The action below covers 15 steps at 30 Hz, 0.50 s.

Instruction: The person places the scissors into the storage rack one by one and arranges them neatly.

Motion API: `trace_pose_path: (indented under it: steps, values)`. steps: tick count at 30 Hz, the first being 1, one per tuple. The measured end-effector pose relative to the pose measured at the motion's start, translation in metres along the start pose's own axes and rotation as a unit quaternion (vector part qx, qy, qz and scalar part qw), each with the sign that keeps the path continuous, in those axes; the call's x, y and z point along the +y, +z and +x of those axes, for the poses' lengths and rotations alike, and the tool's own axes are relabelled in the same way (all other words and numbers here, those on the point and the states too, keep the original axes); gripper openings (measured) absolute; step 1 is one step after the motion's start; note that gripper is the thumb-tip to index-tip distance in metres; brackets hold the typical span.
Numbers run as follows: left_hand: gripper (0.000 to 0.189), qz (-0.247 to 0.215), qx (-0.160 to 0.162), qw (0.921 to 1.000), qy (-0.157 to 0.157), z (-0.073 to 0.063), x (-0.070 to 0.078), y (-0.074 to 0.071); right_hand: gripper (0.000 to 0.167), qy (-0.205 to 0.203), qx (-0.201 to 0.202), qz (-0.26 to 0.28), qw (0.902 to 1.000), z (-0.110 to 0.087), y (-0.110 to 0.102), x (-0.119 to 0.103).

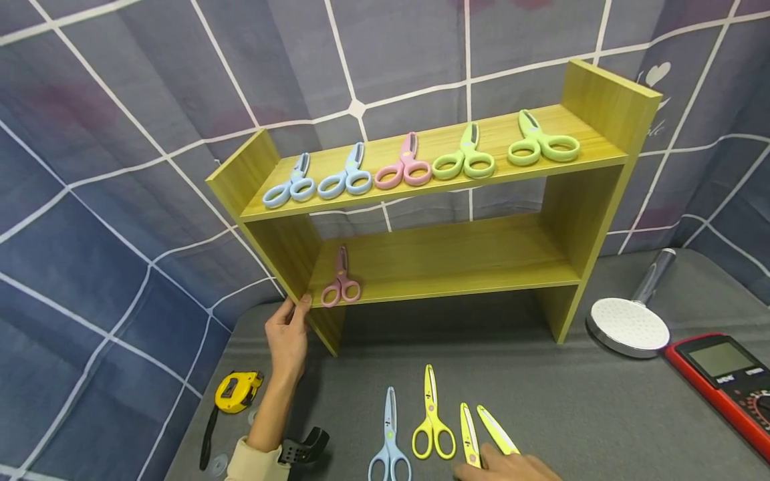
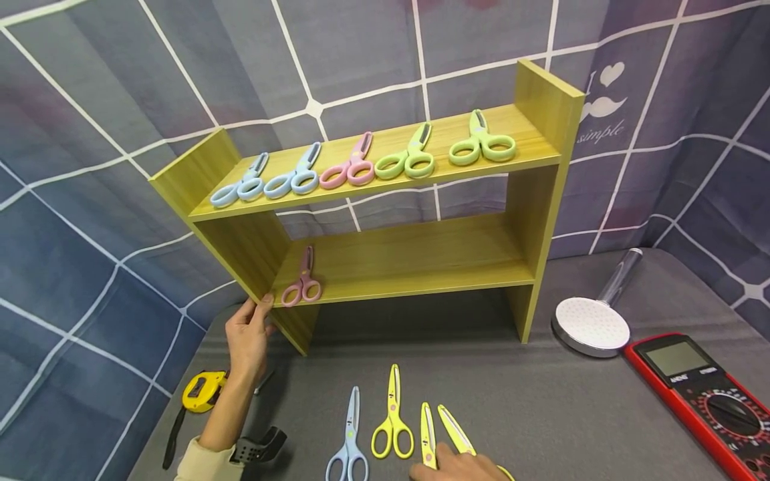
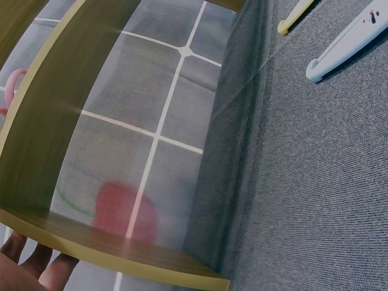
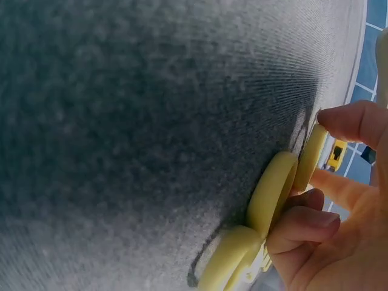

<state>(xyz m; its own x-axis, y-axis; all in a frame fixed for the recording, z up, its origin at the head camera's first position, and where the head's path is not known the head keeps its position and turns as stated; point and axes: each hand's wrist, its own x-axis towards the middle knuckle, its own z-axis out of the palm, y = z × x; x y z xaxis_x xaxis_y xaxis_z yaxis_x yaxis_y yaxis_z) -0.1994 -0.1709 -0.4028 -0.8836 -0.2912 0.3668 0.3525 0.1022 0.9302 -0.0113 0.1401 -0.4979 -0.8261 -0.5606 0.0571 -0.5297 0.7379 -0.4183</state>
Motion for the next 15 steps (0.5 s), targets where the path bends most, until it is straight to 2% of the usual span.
trace_pose_path:
  steps: [2,5,9,12,15]
  values:
    - [0.028,0.001,0.001,1.0000,0.001,0.000,0.000,0.000,0.014,-0.009,0.008,0.003,0.9999,0.000,0.000,0.001]
    - [0.030,0.000,0.000,1.0000,0.002,0.000,0.000,0.000,0.016,-0.021,0.048,0.010,0.9986,-0.001,0.001,0.001]
    - [0.030,0.005,0.000,1.0000,0.004,0.000,0.000,0.000,0.017,-0.042,0.104,0.047,0.9926,-0.004,0.002,0.004]
    - [0.029,0.000,0.001,1.0000,0.002,0.000,-0.001,0.001,0.020,-0.064,0.117,0.080,0.9878,-0.003,-0.005,0.007]
    - [0.029,-0.011,0.002,0.9999,0.002,0.000,-0.003,0.001,0.033,-0.088,0.112,0.109,0.9838,0.005,-0.021,0.003]
